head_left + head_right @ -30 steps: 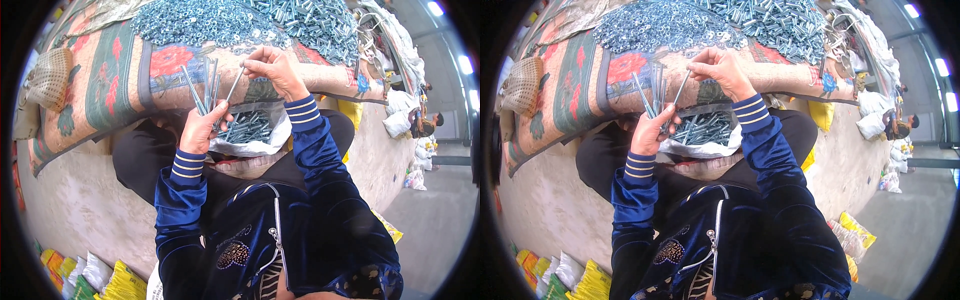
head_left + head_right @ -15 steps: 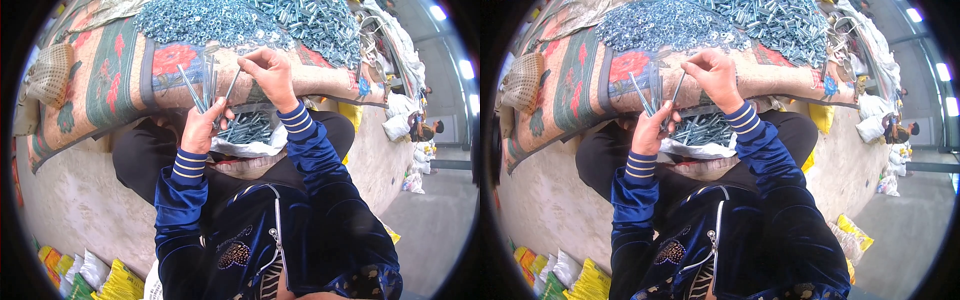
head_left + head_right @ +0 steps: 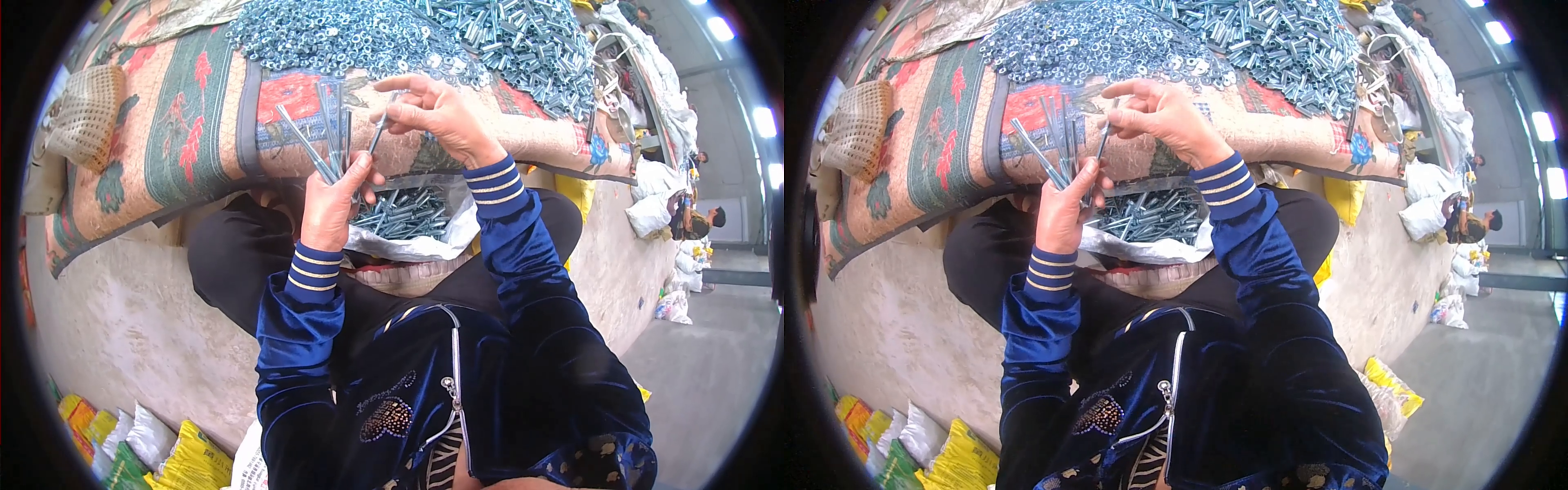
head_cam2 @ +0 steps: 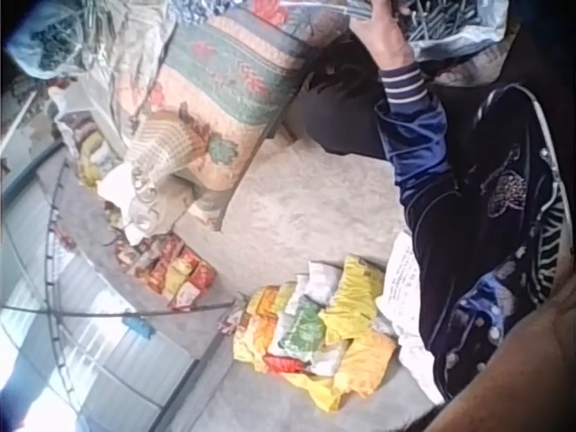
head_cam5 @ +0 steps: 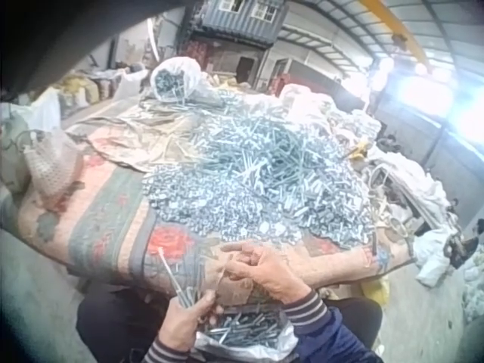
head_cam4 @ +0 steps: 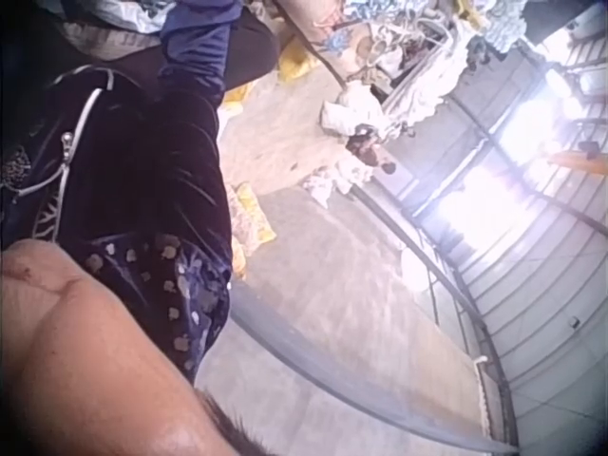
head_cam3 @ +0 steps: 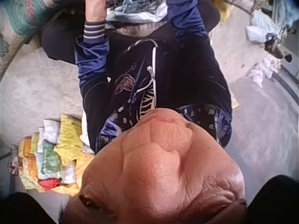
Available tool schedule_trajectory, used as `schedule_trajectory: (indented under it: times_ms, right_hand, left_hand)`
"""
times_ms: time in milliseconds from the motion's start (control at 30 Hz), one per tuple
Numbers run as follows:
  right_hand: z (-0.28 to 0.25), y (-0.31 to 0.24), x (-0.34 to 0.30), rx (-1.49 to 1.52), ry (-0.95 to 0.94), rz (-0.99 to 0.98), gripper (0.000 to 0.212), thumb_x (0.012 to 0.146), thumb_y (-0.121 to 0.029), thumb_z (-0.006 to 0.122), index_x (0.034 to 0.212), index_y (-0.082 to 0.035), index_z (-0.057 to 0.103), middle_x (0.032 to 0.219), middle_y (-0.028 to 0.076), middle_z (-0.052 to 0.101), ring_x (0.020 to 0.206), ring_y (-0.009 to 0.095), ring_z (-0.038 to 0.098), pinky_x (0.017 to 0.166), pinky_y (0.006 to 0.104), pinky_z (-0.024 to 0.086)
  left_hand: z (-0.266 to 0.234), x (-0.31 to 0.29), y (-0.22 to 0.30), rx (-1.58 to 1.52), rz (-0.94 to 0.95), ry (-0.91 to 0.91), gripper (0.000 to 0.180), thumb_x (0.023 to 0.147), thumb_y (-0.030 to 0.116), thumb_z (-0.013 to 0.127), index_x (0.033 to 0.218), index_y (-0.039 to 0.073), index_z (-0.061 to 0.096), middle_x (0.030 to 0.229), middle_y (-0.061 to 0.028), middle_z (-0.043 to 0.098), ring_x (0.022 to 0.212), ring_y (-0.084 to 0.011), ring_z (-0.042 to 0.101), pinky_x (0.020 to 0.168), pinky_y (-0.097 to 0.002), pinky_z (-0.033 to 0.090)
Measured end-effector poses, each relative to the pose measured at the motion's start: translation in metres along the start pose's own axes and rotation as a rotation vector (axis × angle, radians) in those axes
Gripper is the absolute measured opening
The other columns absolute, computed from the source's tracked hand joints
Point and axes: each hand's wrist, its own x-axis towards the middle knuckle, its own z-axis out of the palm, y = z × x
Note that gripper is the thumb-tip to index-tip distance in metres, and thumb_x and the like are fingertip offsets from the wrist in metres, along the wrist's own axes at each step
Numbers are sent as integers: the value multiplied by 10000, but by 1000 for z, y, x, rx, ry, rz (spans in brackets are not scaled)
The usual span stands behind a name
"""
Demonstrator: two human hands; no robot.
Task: The person assembles anchor bolts by holding metal rods in one hand, picking metal washers and nuts from piles on the table, and threading them onto each rod by hand.
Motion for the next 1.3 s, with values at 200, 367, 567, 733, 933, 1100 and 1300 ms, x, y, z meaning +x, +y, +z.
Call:
schedule_trajectory:
  times_ms: [200,367,567,733,933,1100,1300]
  right_hand:
    - [-38,31,53,-1206,399,-518,143,739,-177,693,877,-153,719,999,82,645,953,281,591,863,385,453]
    - [-32,37,60,-1533,444,-655,82,714,-162,694,790,-132,687,1086,37,612,1078,240,504,904,386,383]
    - [-32,17,27,-762,304,-190,97,823,-125,657,859,-36,670,897,42,658,795,149,624,684,289,493]
    - [-31,5,-4,-154,-1,-3,158,854,-92,645,966,17,625,892,64,658,804,140,642,728,250,527]
    - [-33,2,-23,-1,-18,24,261,802,-64,686,1038,9,602,908,65,636,810,122,614,735,259,511]
    - [12,13,-42,12,-188,230,236,806,-92,687,1011,4,622,831,44,638,707,94,602,668,219,493]
    - [0,12,-37,32,-9,129,179,844,-153,685,963,-23,660,820,10,640,670,70,575,626,208,470]
  left_hand:
    - [-2,4,-2,-34,36,66,246,820,266,702,950,66,639,763,-44,659,576,-59,553,435,-167,280]
    - [-6,3,-3,-31,-31,45,248,813,253,709,963,72,630,772,-43,656,575,-64,553,437,-170,281]
    - [-8,1,-2,-33,-107,-5,248,816,269,703,956,78,629,761,-36,649,573,-67,553,438,-178,281]
    - [-3,-1,-1,39,-148,-59,240,841,250,673,981,63,618,755,-36,639,556,-70,548,410,-157,266]
    - [-1,-4,-4,97,-96,-66,272,824,268,694,990,60,637,742,-37,653,553,-64,557,433,-171,274]
    - [5,-6,-1,52,-72,-29,293,886,285,620,1054,45,632,760,-53,661,554,-64,566,414,-158,272]
    - [-3,-4,-1,140,-153,-18,296,913,356,572,917,66,628,632,-44,616,483,-70,516,390,-185,295]
